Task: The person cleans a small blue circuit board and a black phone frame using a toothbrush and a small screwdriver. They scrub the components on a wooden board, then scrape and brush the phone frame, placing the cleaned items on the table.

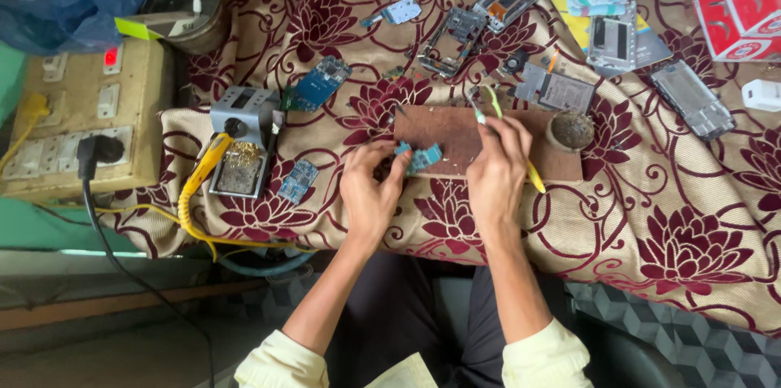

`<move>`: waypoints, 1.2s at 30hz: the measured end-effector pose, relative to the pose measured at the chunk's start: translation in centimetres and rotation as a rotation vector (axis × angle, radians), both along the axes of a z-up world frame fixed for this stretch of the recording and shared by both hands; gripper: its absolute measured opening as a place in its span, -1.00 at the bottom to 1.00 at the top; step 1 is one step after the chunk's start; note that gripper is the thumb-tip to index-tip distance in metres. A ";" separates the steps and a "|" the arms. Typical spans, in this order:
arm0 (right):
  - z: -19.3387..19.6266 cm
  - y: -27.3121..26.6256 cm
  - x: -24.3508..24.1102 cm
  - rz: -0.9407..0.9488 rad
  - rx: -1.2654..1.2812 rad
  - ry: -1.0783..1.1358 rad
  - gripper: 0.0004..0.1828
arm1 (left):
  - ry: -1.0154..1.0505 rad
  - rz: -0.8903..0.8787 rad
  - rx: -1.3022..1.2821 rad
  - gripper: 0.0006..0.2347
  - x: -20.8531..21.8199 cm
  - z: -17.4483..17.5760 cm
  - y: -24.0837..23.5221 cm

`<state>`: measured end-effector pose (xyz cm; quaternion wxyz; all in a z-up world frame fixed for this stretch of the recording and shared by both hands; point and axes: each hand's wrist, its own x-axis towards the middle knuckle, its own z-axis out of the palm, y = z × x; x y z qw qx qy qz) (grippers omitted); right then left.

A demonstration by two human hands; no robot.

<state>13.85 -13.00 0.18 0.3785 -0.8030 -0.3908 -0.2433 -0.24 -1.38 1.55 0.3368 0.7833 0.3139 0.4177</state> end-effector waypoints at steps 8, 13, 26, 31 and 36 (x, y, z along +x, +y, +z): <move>-0.2 -3.2 -1.3 -0.197 0.001 -0.030 -0.59 | 0.104 0.030 -0.107 -0.75 0.2 1.6 0.1; -0.5 -3.6 -0.3 -0.254 -0.023 0.083 -0.64 | 0.144 -0.158 0.029 -0.55 -0.4 1.5 0.5; 0.1 -4.8 -3.6 0.121 0.107 0.194 -0.63 | 0.195 -0.195 0.034 -0.43 -0.4 0.5 0.9; 3.4 -5.7 -4.3 0.259 -0.282 0.364 -0.67 | 0.196 -0.183 0.001 -0.48 -0.5 0.3 0.9; 4.4 -5.8 -3.9 0.239 -0.421 0.339 -0.73 | 0.205 -0.186 0.029 -0.50 -0.5 0.1 0.9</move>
